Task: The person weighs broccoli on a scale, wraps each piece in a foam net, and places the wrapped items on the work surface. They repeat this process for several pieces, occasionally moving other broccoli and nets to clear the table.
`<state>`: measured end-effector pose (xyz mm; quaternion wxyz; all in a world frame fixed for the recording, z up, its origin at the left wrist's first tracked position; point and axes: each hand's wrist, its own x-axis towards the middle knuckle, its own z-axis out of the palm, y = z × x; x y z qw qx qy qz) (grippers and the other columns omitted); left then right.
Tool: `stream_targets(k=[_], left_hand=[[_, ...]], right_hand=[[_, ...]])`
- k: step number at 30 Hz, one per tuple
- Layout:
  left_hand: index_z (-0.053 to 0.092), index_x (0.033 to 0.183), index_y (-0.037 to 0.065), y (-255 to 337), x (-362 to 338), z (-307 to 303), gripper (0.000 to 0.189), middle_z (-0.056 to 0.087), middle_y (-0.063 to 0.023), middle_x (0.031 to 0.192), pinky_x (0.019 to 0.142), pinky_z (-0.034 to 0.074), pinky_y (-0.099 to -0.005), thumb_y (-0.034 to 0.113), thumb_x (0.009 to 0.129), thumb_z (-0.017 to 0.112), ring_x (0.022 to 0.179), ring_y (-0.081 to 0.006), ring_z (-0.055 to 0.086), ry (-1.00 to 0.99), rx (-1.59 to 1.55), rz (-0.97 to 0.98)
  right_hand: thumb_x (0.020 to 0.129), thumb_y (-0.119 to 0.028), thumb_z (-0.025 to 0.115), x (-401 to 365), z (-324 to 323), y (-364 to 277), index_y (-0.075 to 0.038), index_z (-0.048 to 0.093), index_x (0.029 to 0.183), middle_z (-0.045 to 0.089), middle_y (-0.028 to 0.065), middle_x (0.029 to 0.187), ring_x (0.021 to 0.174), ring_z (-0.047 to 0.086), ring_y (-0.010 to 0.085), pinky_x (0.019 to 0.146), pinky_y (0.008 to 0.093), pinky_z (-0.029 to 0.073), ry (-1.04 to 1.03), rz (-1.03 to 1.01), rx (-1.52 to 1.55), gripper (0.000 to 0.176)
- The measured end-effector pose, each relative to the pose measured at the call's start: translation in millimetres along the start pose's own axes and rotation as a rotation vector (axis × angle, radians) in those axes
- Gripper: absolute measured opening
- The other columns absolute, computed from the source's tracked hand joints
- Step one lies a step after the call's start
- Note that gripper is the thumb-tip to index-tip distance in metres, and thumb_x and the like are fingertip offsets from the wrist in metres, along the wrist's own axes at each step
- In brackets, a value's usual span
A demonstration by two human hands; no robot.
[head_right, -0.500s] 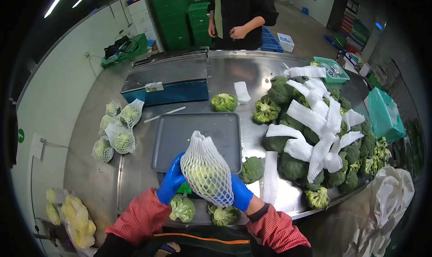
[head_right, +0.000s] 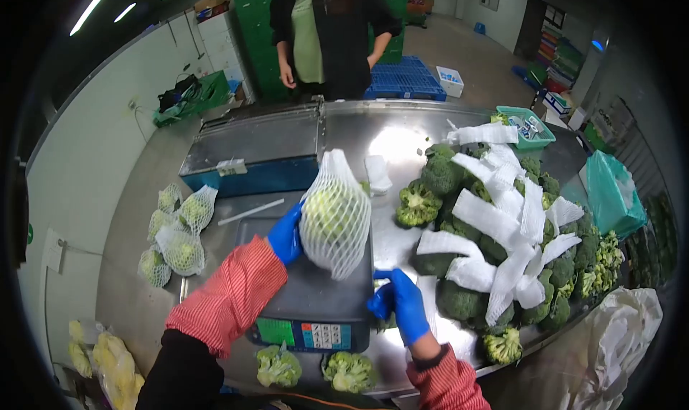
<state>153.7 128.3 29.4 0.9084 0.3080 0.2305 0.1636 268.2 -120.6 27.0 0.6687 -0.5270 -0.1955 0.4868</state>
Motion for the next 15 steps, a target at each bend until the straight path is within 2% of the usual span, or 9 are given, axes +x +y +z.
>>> stream_targets(k=[2,3,4,5,8,10,12,13,15], left_hand=[[0.042,0.13,0.014,18,64,2,0.044,0.052,-0.0079,0.125,0.092,0.043,-0.0482,0.033,0.091,0.051,0.112,-0.0254,0.052,0.014,0.062,0.035],[0.042,0.127,0.016,21,110,-12,0.045,0.053,-0.0077,0.121,0.086,0.045,-0.0529,0.033,0.087,0.057,0.107,-0.0277,0.054,0.012,0.113,0.151],[0.043,0.123,0.018,28,144,-15,0.045,0.054,-0.0078,0.117,0.08,0.046,-0.0562,0.033,0.084,0.061,0.102,-0.0286,0.056,0.107,0.174,0.147],[0.042,0.12,0.017,31,184,-25,0.045,0.054,-0.0084,0.113,0.075,0.047,-0.0585,0.034,0.083,0.062,0.097,-0.0295,0.057,0.102,0.212,0.171],[0.047,0.117,0.016,30,296,-66,0.04,0.057,-0.0109,0.108,0.067,0.05,-0.0583,0.033,0.083,0.061,0.089,-0.0312,0.061,0.304,0.105,0.177],[0.048,0.122,0.01,34,313,-54,0.035,0.059,-0.0137,0.114,0.08,0.048,-0.0583,0.028,0.091,0.049,0.1,-0.0339,0.059,0.45,0.095,0.173],[0.047,0.123,0.007,24,317,-49,0.037,0.057,-0.0159,0.117,0.083,0.048,-0.0555,0.029,0.093,0.044,0.106,-0.035,0.056,0.419,-0.089,0.169],[0.046,0.124,0.008,20,314,-46,0.037,0.058,-0.0155,0.115,0.08,0.049,-0.0538,0.028,0.093,0.045,0.103,-0.0337,0.057,0.437,-0.099,0.104],[0.046,0.124,0.007,8,311,-37,0.038,0.059,-0.0143,0.111,0.075,0.051,-0.0492,0.027,0.091,0.048,0.096,-0.0301,0.059,0.54,0.17,0.03]], right_hand=[[0.098,-0.032,0.034,-17,-14,4,0.002,0.055,0.101,0.053,0.0083,0.058,0.048,0.051,0.0143,0.051,0.0254,0.044,0.068,-0.107,-0.148,0.04],[0.097,-0.031,0.036,-25,-17,5,0.003,0.056,0.101,0.053,0.0079,0.058,0.048,0.051,0.0142,0.05,0.0252,0.043,0.074,-0.067,-0.138,0.039],[0.097,-0.03,0.037,-32,-18,7,0.004,0.056,0.1,0.053,0.0074,0.058,0.048,0.051,0.014,0.05,0.0251,0.043,0.08,-0.025,-0.131,0.039],[0.097,-0.03,0.038,-38,-22,13,0.005,0.056,0.099,0.054,0.0073,0.059,0.048,0.051,0.0136,0.05,0.0245,0.042,0.1,0.022,-0.142,0.04],[0.097,-0.032,0.038,-50,-39,28,0.005,0.057,0.098,0.056,0.007,0.061,0.049,0.051,0.0116,0.048,0.0221,0.041,0.13,0.162,-0.163,0.041],[0.097,-0.032,0.038,-51,-47,30,0.003,0.058,0.098,0.057,0.0059,0.062,0.05,0.052,0.0103,0.047,0.0209,0.04,0.142,0.205,-0.157,0.041],[0.097,-0.032,0.039,-50,-54,32,0.003,0.059,0.099,0.057,0.0052,0.063,0.051,0.052,0.0101,0.047,0.0208,0.04,0.147,0.207,-0.181,0.04],[0.097,-0.031,0.04,-47,-56,29,0.001,0.059,0.1,0.057,0.0042,0.064,0.052,0.052,0.0093,0.049,0.0208,0.041,0.151,0.243,-0.142,0.037],[0.097,-0.029,0.04,-41,-63,31,0.001,0.059,0.1,0.057,0.0038,0.065,0.053,0.052,0.0088,0.05,0.0209,0.041,0.148,0.245,-0.167,0.036]])
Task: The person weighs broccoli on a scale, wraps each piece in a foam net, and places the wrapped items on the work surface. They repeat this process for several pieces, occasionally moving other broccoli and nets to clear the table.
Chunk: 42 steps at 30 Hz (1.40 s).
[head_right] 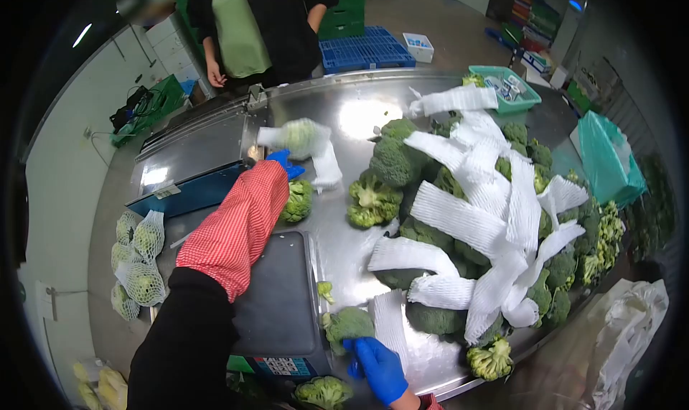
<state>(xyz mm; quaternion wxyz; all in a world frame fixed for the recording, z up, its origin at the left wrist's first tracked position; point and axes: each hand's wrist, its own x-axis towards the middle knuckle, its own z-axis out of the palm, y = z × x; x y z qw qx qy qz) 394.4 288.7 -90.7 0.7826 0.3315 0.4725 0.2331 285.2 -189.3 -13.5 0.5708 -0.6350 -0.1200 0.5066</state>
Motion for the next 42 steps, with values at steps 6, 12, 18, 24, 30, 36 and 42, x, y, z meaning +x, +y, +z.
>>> stream_targets(k=[6,12,18,24,30,36,42], left_hand=[[0.056,0.114,0.005,-31,-44,11,0.043,0.061,-0.0081,0.097,0.066,0.05,-0.0273,0.026,0.079,0.069,0.08,-0.0146,0.058,-0.273,0.802,0.611],[0.019,0.141,0.011,-54,-142,112,0.112,0.022,-0.0241,0.138,0.106,0.027,-0.0425,0.042,0.054,0.082,0.127,-0.0386,0.028,-0.447,1.155,1.22],[0.031,0.136,0.014,-79,-146,165,0.105,0.029,-0.0257,0.133,0.1,0.036,-0.0406,0.041,0.049,0.083,0.123,-0.0387,0.034,-0.177,1.378,1.105],[0.038,0.13,0.011,-51,-171,113,0.079,0.048,-0.0156,0.122,0.091,0.044,-0.0394,0.041,0.067,0.074,0.106,-0.0314,0.053,-0.32,0.516,0.616],[0.047,0.128,0.012,-8,-278,-36,0.053,0.051,-0.0097,0.128,0.094,0.043,-0.0405,0.046,0.087,0.048,0.115,-0.0238,0.052,-0.69,-0.066,-0.327],[0.051,0.124,0.014,-38,-309,-147,0.057,0.058,-0.0042,0.119,0.087,0.047,-0.0397,0.056,0.086,0.045,0.111,-0.0213,0.054,-0.462,0.077,-0.435],[0.046,0.125,0.007,-43,-313,-162,0.062,0.049,-0.0112,0.125,0.089,0.043,-0.0404,0.055,0.085,0.049,0.108,-0.026,0.052,-0.032,1.039,0.37]], right_hand=[[0.094,-0.028,0.048,19,10,-18,-0.007,0.064,0.103,0.059,0.0036,0.066,0.058,0.056,0.0088,0.057,0.0235,0.045,-0.064,-0.054,-0.082,0.028],[0.094,-0.027,0.048,9,26,-12,-0.004,0.062,0.105,0.06,0.0024,0.067,0.06,0.055,0.0082,0.059,0.0221,0.045,-0.101,-0.19,-0.449,0.028],[0.095,-0.029,0.046,-7,2,17,-0.003,0.061,0.105,0.06,0.0026,0.068,0.059,0.056,0.0098,0.057,0.0226,0.045,-0.041,-0.239,-0.304,0.031],[0.097,-0.028,0.041,-34,-21,1,0.001,0.06,0.102,0.057,0.0028,0.066,0.056,0.054,0.0086,0.053,0.0215,0.043,0.054,-0.139,-0.076,0.035],[0.086,-0.022,0.056,-17,-16,-12,-0.008,0.064,0.1,0.058,0.0094,0.068,0.056,0.057,0.0206,0.055,0.0278,0.046,0.49,-0.745,-0.601,0.021],[0.076,-0.02,0.059,44,-27,-74,-0.009,0.044,0.126,0.053,0.0114,0.098,0.096,0.052,0.0288,0.078,0.0417,0.041,0.619,-0.875,-1.743,0.053],[0.074,-0.013,0.052,108,-46,-70,-0.012,0.061,0.073,0.055,0.0075,0.082,0.084,0.052,0.0266,0.07,0.041,0.04,0.55,-0.934,-1.838,0.009]])
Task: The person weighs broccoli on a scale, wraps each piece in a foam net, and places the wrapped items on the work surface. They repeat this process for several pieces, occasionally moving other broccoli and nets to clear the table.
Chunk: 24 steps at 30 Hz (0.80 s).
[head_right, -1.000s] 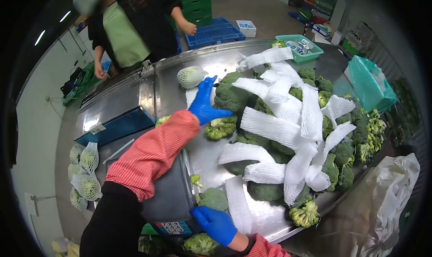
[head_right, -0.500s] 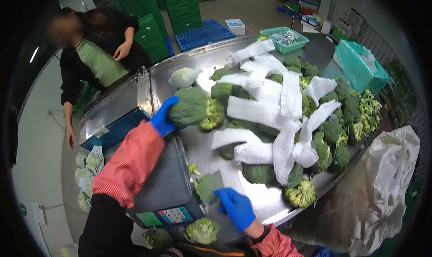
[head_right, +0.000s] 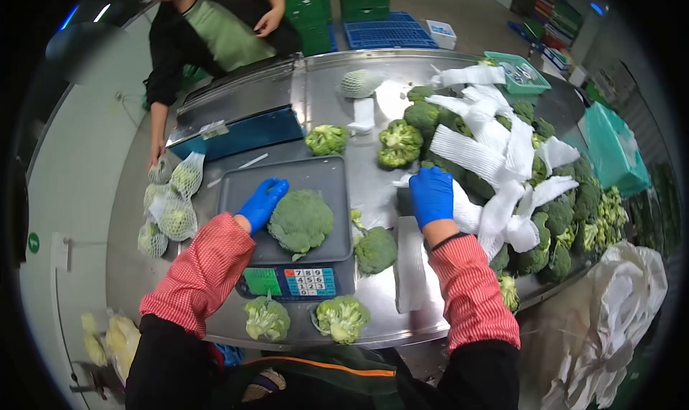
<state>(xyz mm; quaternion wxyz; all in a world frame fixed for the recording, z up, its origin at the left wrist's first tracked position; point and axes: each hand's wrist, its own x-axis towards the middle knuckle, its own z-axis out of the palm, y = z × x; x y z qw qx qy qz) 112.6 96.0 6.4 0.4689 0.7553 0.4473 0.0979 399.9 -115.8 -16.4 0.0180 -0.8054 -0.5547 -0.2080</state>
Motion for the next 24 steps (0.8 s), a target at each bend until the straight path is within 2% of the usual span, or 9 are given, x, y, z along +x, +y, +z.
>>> stream_targets(k=[3,5,9,11,13,16,18,21,24], left_hand=[[0.043,0.127,0.006,15,-33,-6,0.06,0.046,-0.011,0.126,0.092,0.04,-0.0365,0.043,0.084,0.059,0.11,-0.0244,0.05,0.249,0.273,0.33],[0.042,0.128,0.006,45,-67,-13,0.063,0.049,-0.0143,0.119,0.095,0.038,-0.0369,0.04,0.08,0.066,0.112,-0.0257,0.048,0.354,0.184,0.633],[0.046,0.124,0.002,65,-128,25,0.058,0.051,-0.0116,0.121,0.092,0.041,-0.0324,0.023,0.077,0.072,0.11,-0.0194,0.05,-0.215,-0.483,0.476],[0.049,0.121,-0.001,52,-139,37,0.052,0.056,-0.0095,0.116,0.089,0.044,-0.0297,0.021,0.079,0.071,0.103,-0.016,0.054,-0.358,-0.655,0.174],[0.051,0.117,-0.001,32,-147,39,0.046,0.059,-0.0084,0.109,0.086,0.046,-0.0287,0.019,0.08,0.069,0.096,-0.015,0.057,-0.145,-0.653,0.105],[0.055,0.113,0.002,-9,-149,15,0.034,0.061,-0.0068,0.103,0.084,0.047,-0.029,0.017,0.083,0.064,0.092,-0.016,0.059,0.136,-1.03,0.039],[0.047,0.121,0.004,-59,-133,-24,0.039,0.056,-0.011,0.112,0.09,0.045,-0.0351,0.014,0.085,0.059,0.102,-0.0221,0.056,0.127,-1.376,-0.026],[0.043,0.125,0.005,-55,-144,-56,0.042,0.053,-0.0121,0.118,0.093,0.043,-0.0379,0.01,0.086,0.057,0.107,-0.0255,0.054,0.34,-1.237,0.063],[0.043,0.126,0.004,-80,-130,-56,0.046,0.054,-0.011,0.117,0.093,0.043,-0.0372,0.009,0.084,0.061,0.106,-0.0247,0.054,0.302,-1.253,-0.059]], right_hand=[[0.073,-0.015,0.057,-1,-78,-36,-0.012,0.057,0.069,0.051,0.0077,0.076,0.078,0.051,0.0277,0.065,0.0404,0.038,0.17,-0.013,0.214,0.004],[0.073,-0.013,0.065,-14,-114,-60,-0.01,0.06,0.087,0.052,0.0095,0.075,0.071,0.051,0.0274,0.063,0.038,0.04,0.393,-0.011,0.546,0.015],[0.084,-0.015,0.063,-48,-152,-100,-0.002,0.059,0.095,0.056,0.0019,0.076,0.068,0.052,0.0094,0.062,0.0246,0.043,-0.291,0.421,1.809,0.018],[0.085,-0.018,0.063,-66,-136,-115,0.0,0.058,0.096,0.058,0.0029,0.079,0.071,0.051,0.006,0.065,0.0229,0.044,-0.431,0.314,1.695,0.022],[0.082,-0.02,0.065,-71,-140,-116,-0.002,0.057,0.104,0.059,0.0076,0.078,0.069,0.055,0.012,0.065,0.0255,0.045,-0.586,0.34,1.439,0.03],[0.08,-0.023,0.067,-64,-141,-124,-0.004,0.054,0.113,0.058,0.0113,0.077,0.068,0.057,0.0187,0.064,0.0287,0.046,-0.087,0.112,1.05,0.04],[0.077,-0.036,0.067,-44,-136,-131,-0.002,0.047,0.125,0.059,0.0109,0.084,0.073,0.058,0.0208,0.067,0.0316,0.047,-0.264,0.211,1.045,0.062],[0.075,-0.053,0.063,3,-68,-148,0.003,0.042,0.128,0.061,0.0143,0.093,0.08,0.06,0.0217,0.07,0.0323,0.047,-0.646,0.569,1.347,0.08],[0.078,-0.05,0.061,26,-5,-180,0.003,0.05,0.12,0.062,0.0131,0.091,0.077,0.059,0.019,0.069,0.0312,0.047,-0.533,0.455,1.467,0.069]])
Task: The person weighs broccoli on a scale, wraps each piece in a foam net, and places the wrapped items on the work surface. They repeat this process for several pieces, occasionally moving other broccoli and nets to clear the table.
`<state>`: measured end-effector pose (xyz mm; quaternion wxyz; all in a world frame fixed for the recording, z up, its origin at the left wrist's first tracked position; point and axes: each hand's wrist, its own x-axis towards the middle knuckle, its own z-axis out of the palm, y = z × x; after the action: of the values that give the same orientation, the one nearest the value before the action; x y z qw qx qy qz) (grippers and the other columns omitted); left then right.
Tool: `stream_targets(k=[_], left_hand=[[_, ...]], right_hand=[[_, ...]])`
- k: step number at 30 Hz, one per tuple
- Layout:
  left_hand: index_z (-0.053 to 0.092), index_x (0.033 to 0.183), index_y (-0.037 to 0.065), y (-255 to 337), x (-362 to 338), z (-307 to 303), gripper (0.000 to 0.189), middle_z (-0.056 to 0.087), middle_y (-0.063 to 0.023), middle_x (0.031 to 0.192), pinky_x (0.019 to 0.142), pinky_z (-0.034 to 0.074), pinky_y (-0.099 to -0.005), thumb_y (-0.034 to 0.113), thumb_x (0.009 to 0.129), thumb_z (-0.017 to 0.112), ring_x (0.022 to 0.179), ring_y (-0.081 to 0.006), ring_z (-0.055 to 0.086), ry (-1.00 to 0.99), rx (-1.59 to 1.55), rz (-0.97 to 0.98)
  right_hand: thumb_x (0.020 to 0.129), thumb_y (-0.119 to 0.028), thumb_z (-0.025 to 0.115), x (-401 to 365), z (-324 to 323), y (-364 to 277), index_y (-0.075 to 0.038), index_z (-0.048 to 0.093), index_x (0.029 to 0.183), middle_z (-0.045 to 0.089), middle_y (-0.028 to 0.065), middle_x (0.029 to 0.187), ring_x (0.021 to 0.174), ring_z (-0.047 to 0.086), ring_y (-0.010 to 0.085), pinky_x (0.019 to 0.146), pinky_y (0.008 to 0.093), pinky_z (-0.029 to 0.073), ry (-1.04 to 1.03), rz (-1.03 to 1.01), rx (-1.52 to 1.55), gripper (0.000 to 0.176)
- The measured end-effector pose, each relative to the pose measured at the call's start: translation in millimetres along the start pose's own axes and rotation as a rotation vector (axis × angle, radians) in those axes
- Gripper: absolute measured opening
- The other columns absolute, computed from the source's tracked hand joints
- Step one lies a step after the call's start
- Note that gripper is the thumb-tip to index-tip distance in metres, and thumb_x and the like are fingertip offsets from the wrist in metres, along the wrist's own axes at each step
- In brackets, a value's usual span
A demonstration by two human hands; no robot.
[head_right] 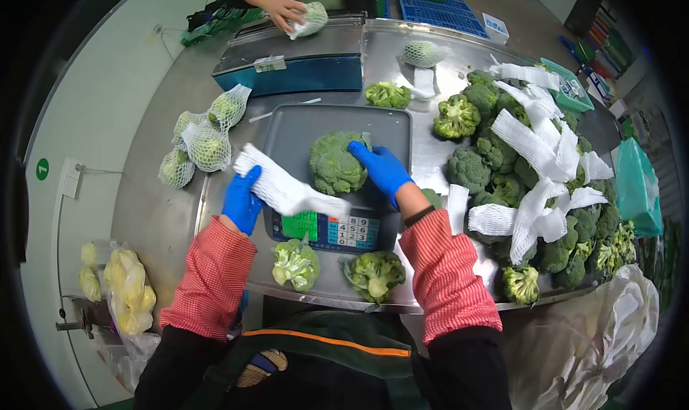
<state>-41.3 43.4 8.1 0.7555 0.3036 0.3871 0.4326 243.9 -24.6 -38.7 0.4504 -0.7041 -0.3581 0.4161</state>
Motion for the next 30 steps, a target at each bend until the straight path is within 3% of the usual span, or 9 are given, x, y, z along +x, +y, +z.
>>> stream_targets(k=[5,10,13,16,17,21,25,26,30], left_hand=[[0.05,0.12,0.002,-7,-33,4,0.039,0.059,-0.0077,0.106,0.085,0.047,-0.0305,0.011,0.084,0.06,0.096,-0.0179,0.058,-0.181,0.134,-0.096],[0.038,0.13,0.002,-20,-40,-24,0.055,0.051,-0.0087,0.119,0.092,0.044,-0.0294,0.002,0.08,0.06,0.108,-0.018,0.052,-0.321,0.15,-0.227],[0.039,0.128,0.004,-36,-30,-18,0.053,0.054,-0.0101,0.115,0.092,0.044,-0.031,0.0,0.078,0.058,0.107,-0.0198,0.053,-0.28,0.028,-0.294],[0.042,0.124,0.004,-28,-20,18,0.045,0.054,-0.008,0.114,0.091,0.045,-0.0316,-0.001,0.081,0.053,0.106,-0.0216,0.054,-0.648,-0.031,-0.204],[0.04,0.127,0.003,-25,-32,23,0.048,0.053,-0.0088,0.116,0.091,0.045,-0.0314,-0.003,0.081,0.053,0.106,-0.021,0.053,-0.507,0.048,-0.219],[0.033,0.135,0.004,-37,-15,2,0.063,0.049,-0.0116,0.124,0.093,0.043,-0.031,0.001,0.08,0.062,0.11,-0.0194,0.051,-0.519,0.378,-0.153],[0.045,0.124,-0.001,-29,-26,7,0.05,0.055,-0.0117,0.116,0.087,0.046,-0.0281,0.006,0.079,0.066,0.102,-0.0171,0.055,-0.406,0.334,-0.227],[0.049,0.12,-0.001,-22,-32,12,0.045,0.058,-0.0107,0.112,0.086,0.046,-0.0273,0.006,0.079,0.066,0.099,-0.0163,0.057,-0.404,0.327,-0.295],[0.058,0.107,-0.002,-24,-51,21,0.028,0.064,-0.007,0.097,0.081,0.049,-0.0265,0.007,0.081,0.064,0.088,-0.0132,0.06,-0.468,0.519,-0.24]], right_hand=[[0.074,-0.046,0.064,-9,5,-34,0.006,0.058,0.109,0.064,0.0156,0.094,0.086,0.06,0.0243,0.077,0.0336,0.047,-0.086,0.075,0.077,0.063],[0.07,-0.043,0.068,-56,30,-87,0.007,0.059,0.1,0.062,0.0252,0.096,0.09,0.061,0.0334,0.079,0.0367,0.047,0.05,-0.094,-0.548,0.06],[0.069,-0.044,0.069,-52,39,-80,0.006,0.058,0.103,0.062,0.024,0.098,0.091,0.062,0.0315,0.079,0.0358,0.047,-0.025,-0.115,-0.343,0.061],[0.067,-0.035,0.073,-42,33,-59,0.004,0.056,0.098,0.063,0.0195,0.092,0.085,0.062,0.0277,0.076,0.036,0.048,0.061,-0.206,-0.166,0.053],[0.067,-0.033,0.073,-45,29,-62,0.004,0.055,0.097,0.063,0.0185,0.09,0.083,0.061,0.0269,0.075,0.0361,0.047,0.102,-0.233,-0.166,0.051],[0.065,-0.018,0.071,-60,9,-86,-0.003,0.054,0.088,0.056,0.0132,0.08,0.072,0.055,0.0307,0.067,0.0395,0.045,0.419,-0.941,-0.784,0.033],[0.065,-0.015,0.068,-63,13,-62,-0.006,0.055,0.094,0.054,0.0135,0.085,0.075,0.051,0.0326,0.064,0.0416,0.041,0.175,-0.781,-1.197,0.033],[0.068,-0.02,0.068,-74,14,-64,-0.006,0.057,0.097,0.054,0.0131,0.08,0.072,0.052,0.0327,0.062,0.041,0.042,0.244,-0.985,-0.999,0.034],[0.073,-0.034,0.069,-127,28,-93,-0.005,0.057,0.107,0.059,0.0143,0.089,0.081,0.058,0.0318,0.07,0.0383,0.047,0.157,-0.666,-0.586,0.046]])
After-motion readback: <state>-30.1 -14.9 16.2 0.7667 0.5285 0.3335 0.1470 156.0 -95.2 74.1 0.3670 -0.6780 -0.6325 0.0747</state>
